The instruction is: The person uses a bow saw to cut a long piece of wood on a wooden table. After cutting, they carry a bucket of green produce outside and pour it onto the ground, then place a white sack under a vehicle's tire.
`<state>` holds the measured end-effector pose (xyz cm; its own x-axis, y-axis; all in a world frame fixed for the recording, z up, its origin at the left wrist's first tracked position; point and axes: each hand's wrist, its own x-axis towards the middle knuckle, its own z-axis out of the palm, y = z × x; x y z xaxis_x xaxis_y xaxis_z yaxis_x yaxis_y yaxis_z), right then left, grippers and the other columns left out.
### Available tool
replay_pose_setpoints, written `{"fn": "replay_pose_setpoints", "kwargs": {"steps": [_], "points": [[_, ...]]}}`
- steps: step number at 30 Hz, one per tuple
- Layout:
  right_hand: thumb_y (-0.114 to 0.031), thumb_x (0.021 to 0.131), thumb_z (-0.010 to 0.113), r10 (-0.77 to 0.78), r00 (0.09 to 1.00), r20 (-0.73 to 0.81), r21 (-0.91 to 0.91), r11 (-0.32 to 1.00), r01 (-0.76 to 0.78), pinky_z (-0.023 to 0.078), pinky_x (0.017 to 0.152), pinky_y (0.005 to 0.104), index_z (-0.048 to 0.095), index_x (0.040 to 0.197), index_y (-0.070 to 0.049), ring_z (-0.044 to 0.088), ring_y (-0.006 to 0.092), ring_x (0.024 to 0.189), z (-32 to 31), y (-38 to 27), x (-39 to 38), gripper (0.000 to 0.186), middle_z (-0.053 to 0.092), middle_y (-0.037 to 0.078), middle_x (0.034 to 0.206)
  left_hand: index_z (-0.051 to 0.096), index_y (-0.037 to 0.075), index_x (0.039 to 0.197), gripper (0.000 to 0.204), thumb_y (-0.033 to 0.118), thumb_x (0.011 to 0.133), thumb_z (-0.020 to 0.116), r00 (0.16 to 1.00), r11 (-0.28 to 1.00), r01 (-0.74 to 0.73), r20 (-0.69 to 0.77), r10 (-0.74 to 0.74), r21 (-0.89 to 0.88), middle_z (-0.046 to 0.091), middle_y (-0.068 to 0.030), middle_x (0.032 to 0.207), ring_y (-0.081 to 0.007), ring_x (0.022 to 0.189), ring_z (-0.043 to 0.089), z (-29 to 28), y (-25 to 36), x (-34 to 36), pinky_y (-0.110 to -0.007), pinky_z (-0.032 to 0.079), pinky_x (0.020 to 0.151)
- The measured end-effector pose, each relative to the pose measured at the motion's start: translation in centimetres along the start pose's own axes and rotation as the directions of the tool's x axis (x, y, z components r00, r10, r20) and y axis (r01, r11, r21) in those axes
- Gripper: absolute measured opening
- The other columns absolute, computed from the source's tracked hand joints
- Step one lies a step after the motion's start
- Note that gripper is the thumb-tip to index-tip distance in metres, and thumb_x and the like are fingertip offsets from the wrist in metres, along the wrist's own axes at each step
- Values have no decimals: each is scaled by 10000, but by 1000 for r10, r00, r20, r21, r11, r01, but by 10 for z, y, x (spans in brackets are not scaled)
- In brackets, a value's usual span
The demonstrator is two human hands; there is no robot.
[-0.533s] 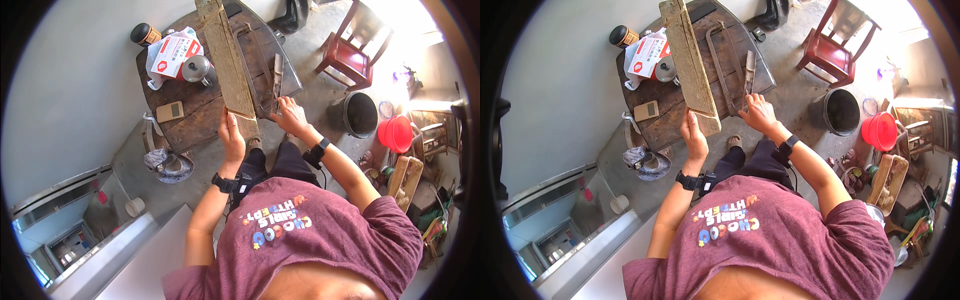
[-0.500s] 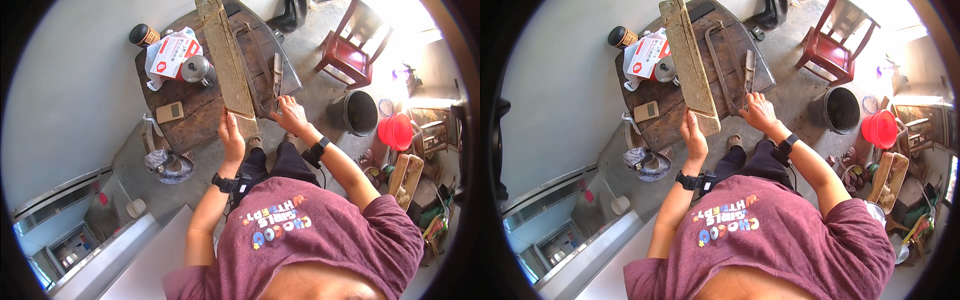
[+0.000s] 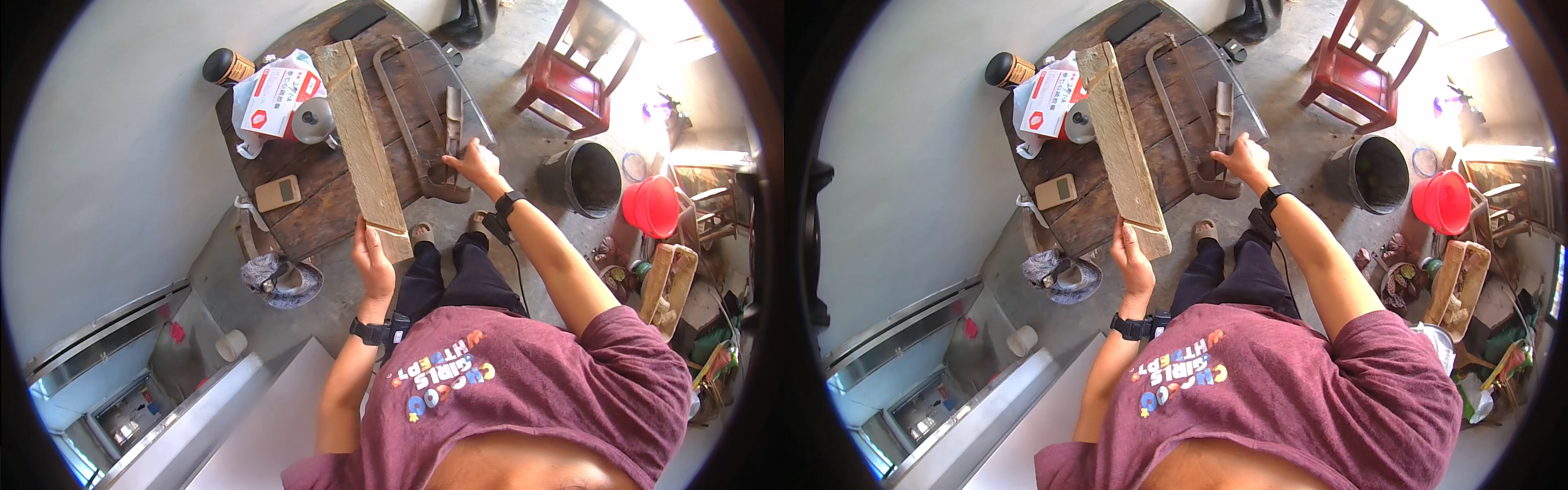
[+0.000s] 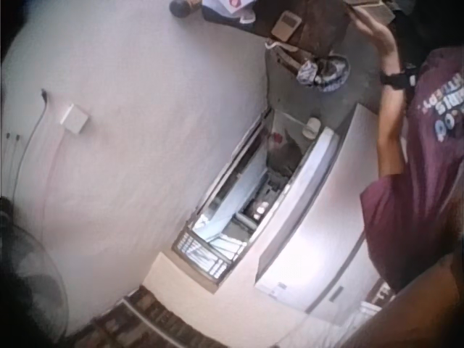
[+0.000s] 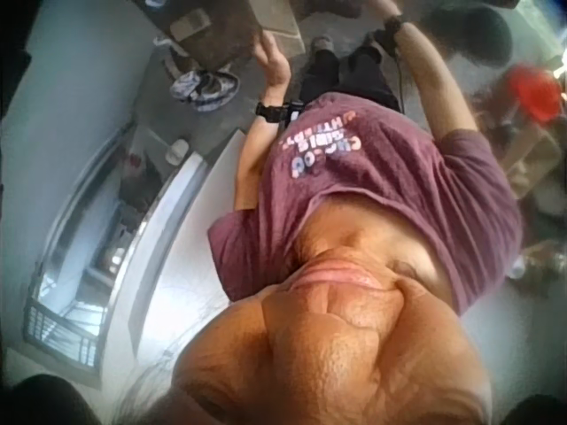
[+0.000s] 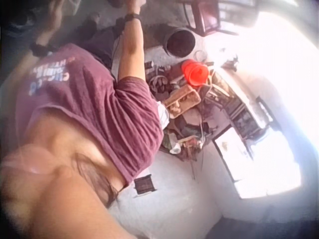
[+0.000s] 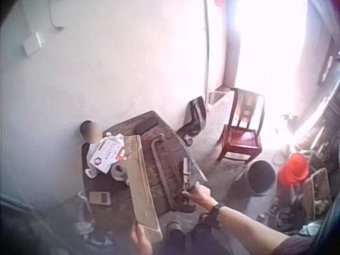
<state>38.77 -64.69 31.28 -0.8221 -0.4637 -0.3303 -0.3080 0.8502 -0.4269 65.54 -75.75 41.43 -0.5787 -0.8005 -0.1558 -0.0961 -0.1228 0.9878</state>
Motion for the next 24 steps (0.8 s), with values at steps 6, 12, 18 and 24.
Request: {"fn": "replay_pose_setpoints", "kwargs": {"steps": [6,12,18,24], "points": [[-388,733,695,28,999,-32,10,1000,-27,518,802,436,467,1073,85,649,379,937,18,-3,8,626,655,265,975,424,-74,1348,478,277,1023,410,999,1000,-27,26,27,0,537,-132,1296,-171,1177,494,-2,9,0,-296,367,1006],[-224,895,536,20,973,-229,319,946,56,494,751,460,584,990,-35,630,398,877,21,7,12,217,660,213,881,444,-76,1325,435,233,1022,411,995,996,-91,52,91,2,552,-127,1283,-173,1181,497,0,20,13,-287,367,1001],[-170,926,553,-251,949,-189,681,663,311,468,654,354,586,951,11,580,186,696,20,-37,-21,186,613,142,730,443,-74,1324,422,217,1021,401,990,994,-112,83,113,-14,548,-125,1281,-167,1175,492,-6,28,24,-286,369,997],[-167,974,512,-351,850,392,866,452,-213,303,443,248,527,809,-36,385,68,502,61,-93,-54,211,433,-35,612,446,-69,1318,407,204,1021,392,988,992,-129,82,129,-11,551,-119,1269,-165,1161,497,-18,41,29,-284,372,990]]}}
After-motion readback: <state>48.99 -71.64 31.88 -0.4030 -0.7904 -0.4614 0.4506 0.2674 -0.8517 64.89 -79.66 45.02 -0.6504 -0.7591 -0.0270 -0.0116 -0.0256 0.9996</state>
